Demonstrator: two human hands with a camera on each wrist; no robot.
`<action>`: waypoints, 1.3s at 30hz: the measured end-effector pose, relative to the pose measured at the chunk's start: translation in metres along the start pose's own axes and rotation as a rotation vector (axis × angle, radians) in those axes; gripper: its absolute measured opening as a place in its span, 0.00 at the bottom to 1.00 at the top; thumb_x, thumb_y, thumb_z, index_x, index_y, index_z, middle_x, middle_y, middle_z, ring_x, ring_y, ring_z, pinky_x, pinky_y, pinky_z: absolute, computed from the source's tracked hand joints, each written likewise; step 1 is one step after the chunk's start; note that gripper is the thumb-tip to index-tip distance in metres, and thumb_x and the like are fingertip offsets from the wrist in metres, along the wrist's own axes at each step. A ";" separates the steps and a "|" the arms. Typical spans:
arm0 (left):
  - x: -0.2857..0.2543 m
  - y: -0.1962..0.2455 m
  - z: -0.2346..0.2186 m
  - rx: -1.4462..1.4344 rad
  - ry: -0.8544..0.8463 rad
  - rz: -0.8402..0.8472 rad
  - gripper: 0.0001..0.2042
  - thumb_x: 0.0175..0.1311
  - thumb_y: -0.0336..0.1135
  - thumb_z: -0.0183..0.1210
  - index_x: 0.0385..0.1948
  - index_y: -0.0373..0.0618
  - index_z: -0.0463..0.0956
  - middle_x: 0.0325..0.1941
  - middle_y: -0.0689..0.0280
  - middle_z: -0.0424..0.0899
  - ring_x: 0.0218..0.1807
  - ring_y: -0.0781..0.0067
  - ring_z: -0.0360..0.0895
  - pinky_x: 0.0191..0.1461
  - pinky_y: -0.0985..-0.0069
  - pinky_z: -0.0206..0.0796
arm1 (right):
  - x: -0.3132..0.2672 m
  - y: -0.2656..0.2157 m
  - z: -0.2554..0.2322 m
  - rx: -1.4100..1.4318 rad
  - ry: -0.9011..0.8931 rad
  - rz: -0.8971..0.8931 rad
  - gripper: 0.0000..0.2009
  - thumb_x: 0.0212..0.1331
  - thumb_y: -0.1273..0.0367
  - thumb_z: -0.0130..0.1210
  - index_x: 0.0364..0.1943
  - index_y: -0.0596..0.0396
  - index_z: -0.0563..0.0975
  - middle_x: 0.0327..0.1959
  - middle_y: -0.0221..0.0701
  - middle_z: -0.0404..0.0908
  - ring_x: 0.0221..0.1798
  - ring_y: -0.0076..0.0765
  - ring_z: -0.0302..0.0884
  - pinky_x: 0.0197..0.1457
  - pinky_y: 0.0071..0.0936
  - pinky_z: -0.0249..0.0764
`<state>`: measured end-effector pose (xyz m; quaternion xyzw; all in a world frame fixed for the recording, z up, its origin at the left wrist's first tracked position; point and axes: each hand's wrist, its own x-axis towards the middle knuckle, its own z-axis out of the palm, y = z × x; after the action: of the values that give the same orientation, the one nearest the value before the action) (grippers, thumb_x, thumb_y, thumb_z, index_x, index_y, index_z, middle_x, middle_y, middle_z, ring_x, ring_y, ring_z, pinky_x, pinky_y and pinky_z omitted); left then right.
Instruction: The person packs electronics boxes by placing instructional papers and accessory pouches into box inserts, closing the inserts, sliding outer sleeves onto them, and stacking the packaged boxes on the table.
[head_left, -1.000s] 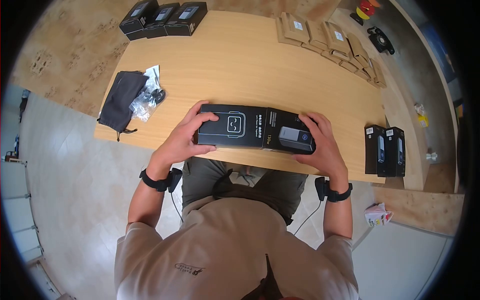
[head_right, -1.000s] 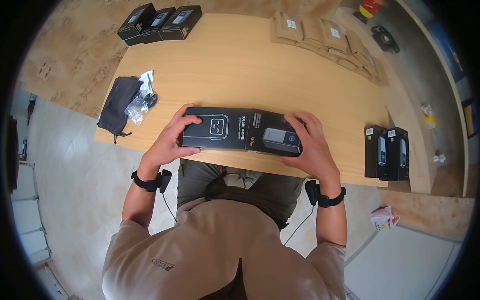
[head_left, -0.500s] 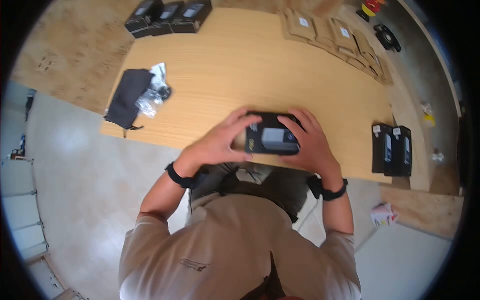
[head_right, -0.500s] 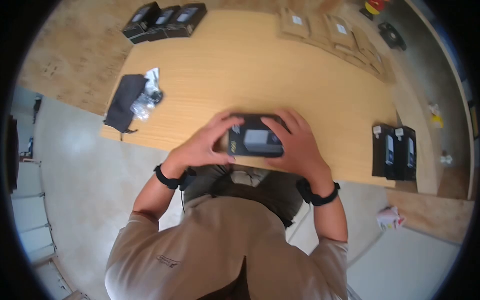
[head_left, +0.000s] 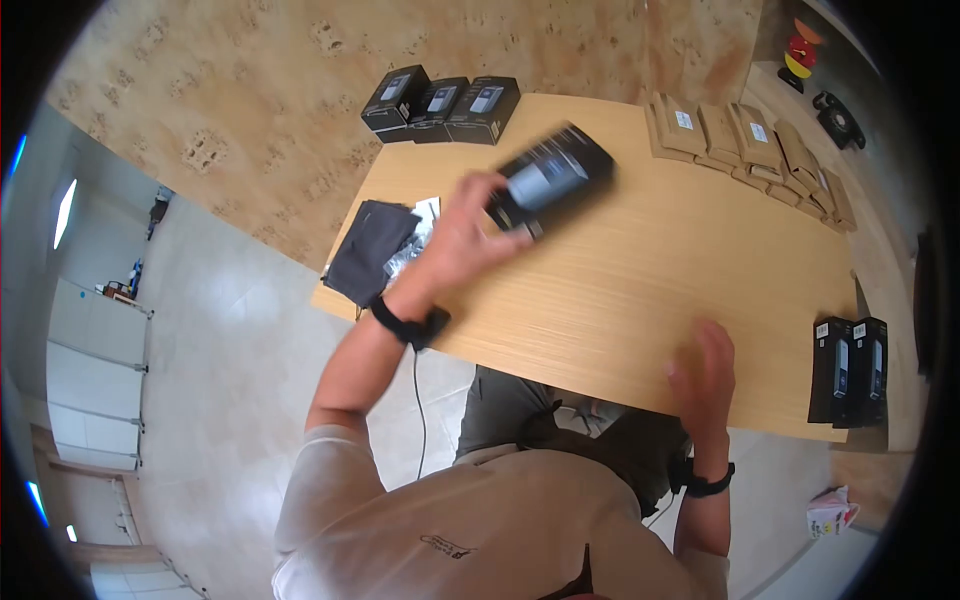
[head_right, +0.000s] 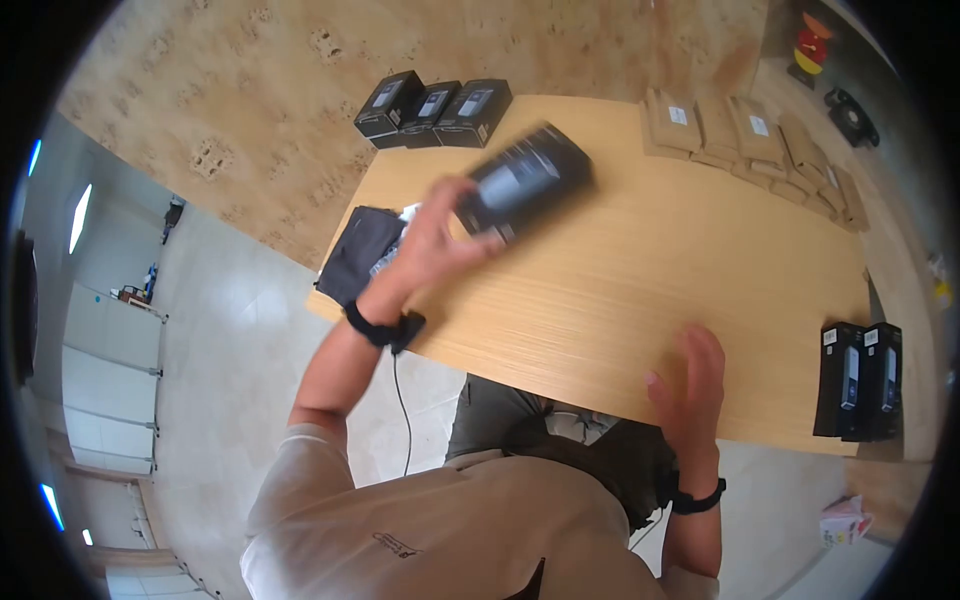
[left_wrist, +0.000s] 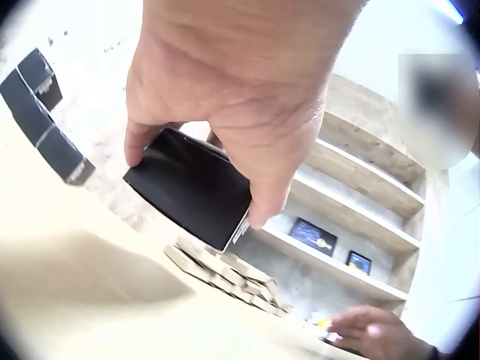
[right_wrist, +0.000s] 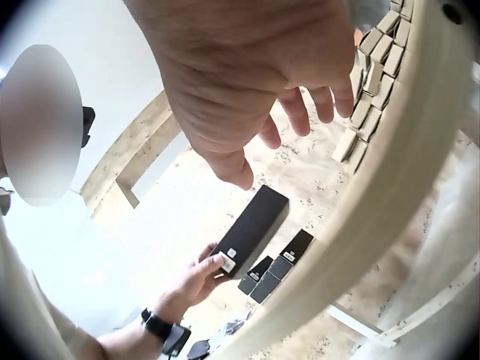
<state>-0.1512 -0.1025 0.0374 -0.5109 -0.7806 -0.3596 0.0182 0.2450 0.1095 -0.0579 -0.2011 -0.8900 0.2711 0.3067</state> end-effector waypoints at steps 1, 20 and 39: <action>0.021 -0.017 -0.012 0.036 0.072 -0.062 0.39 0.56 0.47 0.83 0.67 0.41 0.75 0.68 0.46 0.78 0.68 0.46 0.78 0.71 0.57 0.73 | -0.007 0.005 0.005 -0.019 0.026 -0.031 0.31 0.59 0.65 0.73 0.68 0.59 0.78 0.75 0.48 0.74 0.79 0.63 0.70 0.82 0.55 0.69; 0.193 -0.297 -0.057 1.123 0.079 -0.138 0.28 0.74 0.68 0.61 0.50 0.52 0.90 0.51 0.51 0.91 0.55 0.37 0.87 0.52 0.43 0.80 | -0.004 -0.007 0.032 -0.150 0.121 -0.063 0.14 0.58 0.70 0.69 0.48 0.58 0.84 0.59 0.45 0.83 0.68 0.60 0.79 0.73 0.56 0.78; -0.009 0.056 0.039 0.155 -0.342 0.340 0.19 0.61 0.28 0.74 0.54 0.39 0.82 0.64 0.48 0.84 0.67 0.39 0.81 0.72 0.52 0.75 | -0.048 0.152 -0.305 -0.755 0.364 0.778 0.48 0.50 0.51 0.80 0.77 0.52 0.74 0.73 0.57 0.76 0.76 0.71 0.70 0.80 0.55 0.71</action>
<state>-0.0888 -0.0749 0.0355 -0.6855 -0.7003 -0.1987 -0.0148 0.5088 0.3109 0.0319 -0.6531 -0.7183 -0.0118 0.2395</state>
